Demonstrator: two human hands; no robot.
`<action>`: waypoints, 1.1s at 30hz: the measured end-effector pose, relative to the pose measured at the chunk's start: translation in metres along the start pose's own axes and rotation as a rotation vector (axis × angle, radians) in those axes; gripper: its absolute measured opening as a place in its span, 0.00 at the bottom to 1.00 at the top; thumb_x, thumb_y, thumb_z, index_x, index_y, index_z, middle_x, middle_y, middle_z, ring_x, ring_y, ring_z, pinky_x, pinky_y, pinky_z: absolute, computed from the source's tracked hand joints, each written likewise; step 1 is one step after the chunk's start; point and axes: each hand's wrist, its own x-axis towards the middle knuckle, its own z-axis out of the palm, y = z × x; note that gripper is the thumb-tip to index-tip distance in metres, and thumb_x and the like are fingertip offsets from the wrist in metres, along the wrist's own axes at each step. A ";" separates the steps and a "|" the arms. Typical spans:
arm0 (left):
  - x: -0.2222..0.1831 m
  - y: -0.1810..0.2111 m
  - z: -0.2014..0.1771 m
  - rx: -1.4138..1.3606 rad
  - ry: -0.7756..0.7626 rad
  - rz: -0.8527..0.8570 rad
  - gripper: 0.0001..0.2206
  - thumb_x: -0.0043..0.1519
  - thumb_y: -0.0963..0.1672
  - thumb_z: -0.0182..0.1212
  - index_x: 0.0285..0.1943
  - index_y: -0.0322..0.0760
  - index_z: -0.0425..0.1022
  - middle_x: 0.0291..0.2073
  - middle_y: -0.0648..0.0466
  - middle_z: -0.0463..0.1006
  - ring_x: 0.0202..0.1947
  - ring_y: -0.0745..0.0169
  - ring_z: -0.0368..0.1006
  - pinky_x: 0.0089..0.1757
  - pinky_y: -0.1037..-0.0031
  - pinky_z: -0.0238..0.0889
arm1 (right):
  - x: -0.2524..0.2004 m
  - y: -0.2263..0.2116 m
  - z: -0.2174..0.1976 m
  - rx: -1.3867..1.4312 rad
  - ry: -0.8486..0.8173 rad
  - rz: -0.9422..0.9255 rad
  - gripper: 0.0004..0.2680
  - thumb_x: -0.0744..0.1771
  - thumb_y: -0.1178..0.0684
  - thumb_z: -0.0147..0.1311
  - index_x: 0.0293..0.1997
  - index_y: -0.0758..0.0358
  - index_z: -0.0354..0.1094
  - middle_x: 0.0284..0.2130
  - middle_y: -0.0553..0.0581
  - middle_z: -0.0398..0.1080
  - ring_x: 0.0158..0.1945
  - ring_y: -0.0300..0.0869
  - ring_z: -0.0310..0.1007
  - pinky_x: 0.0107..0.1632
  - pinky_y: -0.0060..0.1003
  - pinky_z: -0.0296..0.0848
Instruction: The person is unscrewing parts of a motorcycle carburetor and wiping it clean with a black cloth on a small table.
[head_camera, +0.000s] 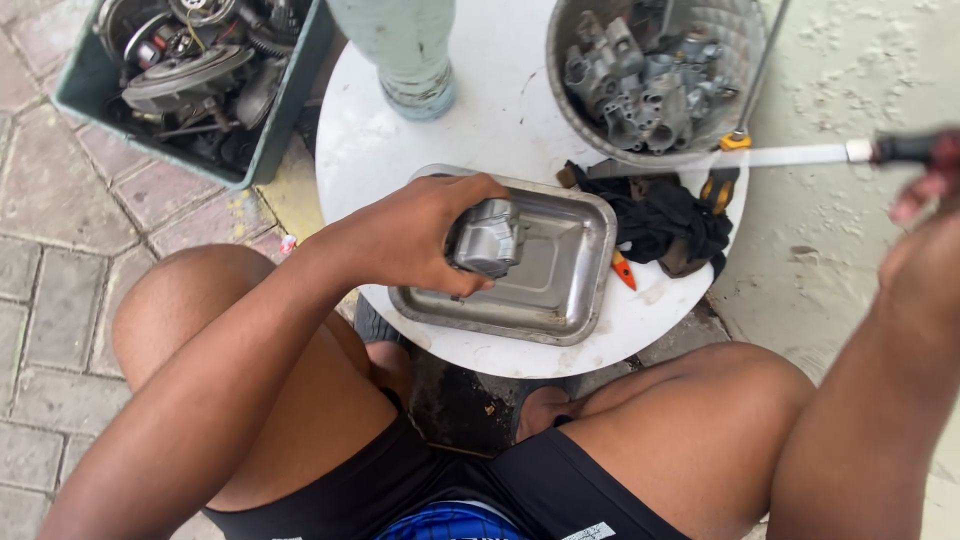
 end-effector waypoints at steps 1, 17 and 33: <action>0.001 0.002 0.002 0.007 -0.010 0.014 0.31 0.51 0.49 0.70 0.64 0.40 0.65 0.47 0.50 0.78 0.43 0.54 0.74 0.38 0.66 0.66 | -0.019 -0.030 0.024 0.000 0.018 -0.003 0.06 0.73 0.49 0.47 0.48 0.50 0.71 0.46 0.45 0.74 0.33 0.25 0.61 0.28 0.19 0.54; 0.003 -0.004 0.002 -0.043 0.089 0.047 0.31 0.52 0.50 0.73 0.63 0.41 0.66 0.46 0.51 0.78 0.40 0.56 0.74 0.37 0.68 0.65 | -0.119 -0.079 0.133 -0.604 -0.270 -0.811 0.12 0.67 0.67 0.68 0.48 0.73 0.63 0.43 0.66 0.65 0.45 0.54 0.67 0.46 0.47 0.68; 0.004 0.009 0.002 -0.147 0.151 0.114 0.33 0.48 0.45 0.78 0.62 0.30 0.68 0.44 0.34 0.80 0.46 0.30 0.78 0.47 0.47 0.73 | -0.106 -0.058 0.157 -0.827 -0.313 -0.491 0.14 0.67 0.58 0.67 0.51 0.63 0.61 0.40 0.57 0.64 0.42 0.57 0.77 0.42 0.54 0.76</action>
